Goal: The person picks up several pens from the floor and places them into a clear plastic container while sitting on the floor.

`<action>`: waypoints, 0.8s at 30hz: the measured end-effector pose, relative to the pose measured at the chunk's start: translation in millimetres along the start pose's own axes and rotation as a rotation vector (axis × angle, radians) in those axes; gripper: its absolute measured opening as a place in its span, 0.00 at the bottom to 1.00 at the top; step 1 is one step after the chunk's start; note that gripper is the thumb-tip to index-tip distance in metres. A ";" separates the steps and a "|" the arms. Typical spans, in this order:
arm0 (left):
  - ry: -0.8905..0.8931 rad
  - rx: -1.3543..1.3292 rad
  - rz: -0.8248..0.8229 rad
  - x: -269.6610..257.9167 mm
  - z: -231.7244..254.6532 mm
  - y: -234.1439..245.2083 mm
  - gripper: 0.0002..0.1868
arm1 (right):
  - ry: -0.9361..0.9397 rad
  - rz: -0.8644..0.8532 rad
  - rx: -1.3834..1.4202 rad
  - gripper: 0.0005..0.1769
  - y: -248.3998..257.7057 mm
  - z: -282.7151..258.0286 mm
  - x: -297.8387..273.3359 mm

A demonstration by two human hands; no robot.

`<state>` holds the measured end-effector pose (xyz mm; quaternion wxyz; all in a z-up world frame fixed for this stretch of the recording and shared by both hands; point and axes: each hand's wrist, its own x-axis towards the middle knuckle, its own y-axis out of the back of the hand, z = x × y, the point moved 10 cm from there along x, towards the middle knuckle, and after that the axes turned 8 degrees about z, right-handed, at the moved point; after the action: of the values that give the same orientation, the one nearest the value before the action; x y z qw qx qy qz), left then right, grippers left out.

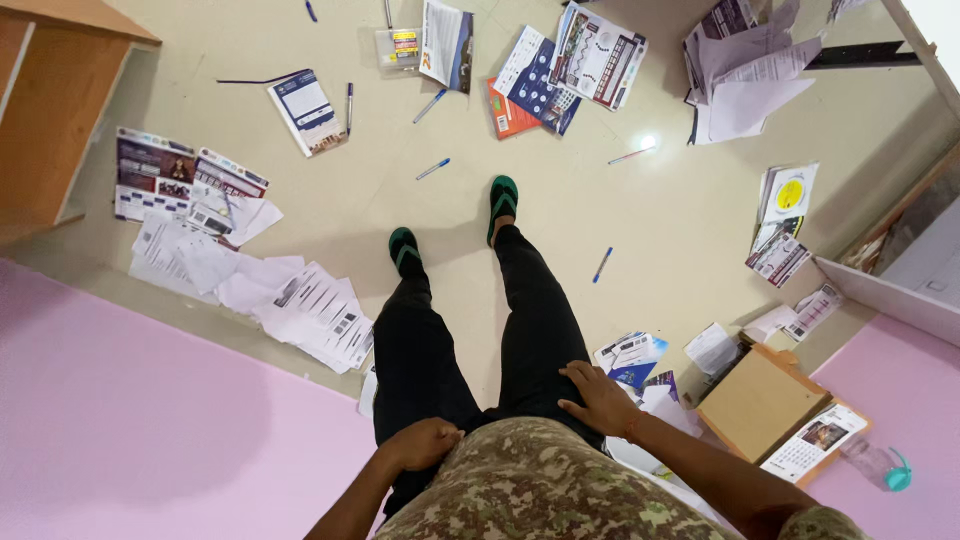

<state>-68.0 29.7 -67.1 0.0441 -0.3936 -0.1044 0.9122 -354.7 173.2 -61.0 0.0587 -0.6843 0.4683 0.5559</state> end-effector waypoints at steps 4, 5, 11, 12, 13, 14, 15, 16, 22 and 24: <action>0.376 -0.277 -0.068 51.7 12.9 52.3 0.15 | -0.126 -0.044 -0.033 0.55 21.5 -0.5 69.2; 0.269 -0.291 0.083 78.5 17.7 84.3 0.13 | -0.164 -0.017 0.032 0.57 27.7 1.6 90.3; 0.052 -0.108 0.570 234.3 -35.7 244.3 0.12 | -0.406 0.054 0.324 0.59 22.7 95.5 234.7; 0.054 -0.123 0.604 263.2 -49.1 270.1 0.13 | -0.354 0.100 0.374 0.54 21.7 111.1 260.1; -0.013 -0.010 0.690 285.3 -52.3 304.3 0.13 | -0.354 0.089 0.383 0.54 15.9 129.2 280.0; -0.081 0.104 0.772 307.9 -51.3 335.9 0.13 | -0.395 -0.068 0.494 0.56 1.2 146.7 303.9; -0.037 0.015 0.776 333.9 -64.0 360.2 0.14 | -0.431 -0.225 0.603 0.57 -13.7 154.8 324.8; 0.007 -0.073 0.779 356.5 -75.7 384.5 0.16 | -0.428 -0.234 0.611 0.57 -16.3 159.5 341.6; 0.096 0.247 0.938 490.1 -106.0 526.9 0.21 | -0.597 -0.544 0.768 0.68 -24.3 177.8 391.8; 0.114 0.308 0.975 525.0 -132.4 556.6 0.24 | -0.526 -0.614 0.644 0.66 -24.9 184.1 416.5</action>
<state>-331.0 -406.6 -653.2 -0.3232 -0.4349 0.2292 0.8086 -490.7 57.9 -480.8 0.5427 -0.5743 0.3628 0.4940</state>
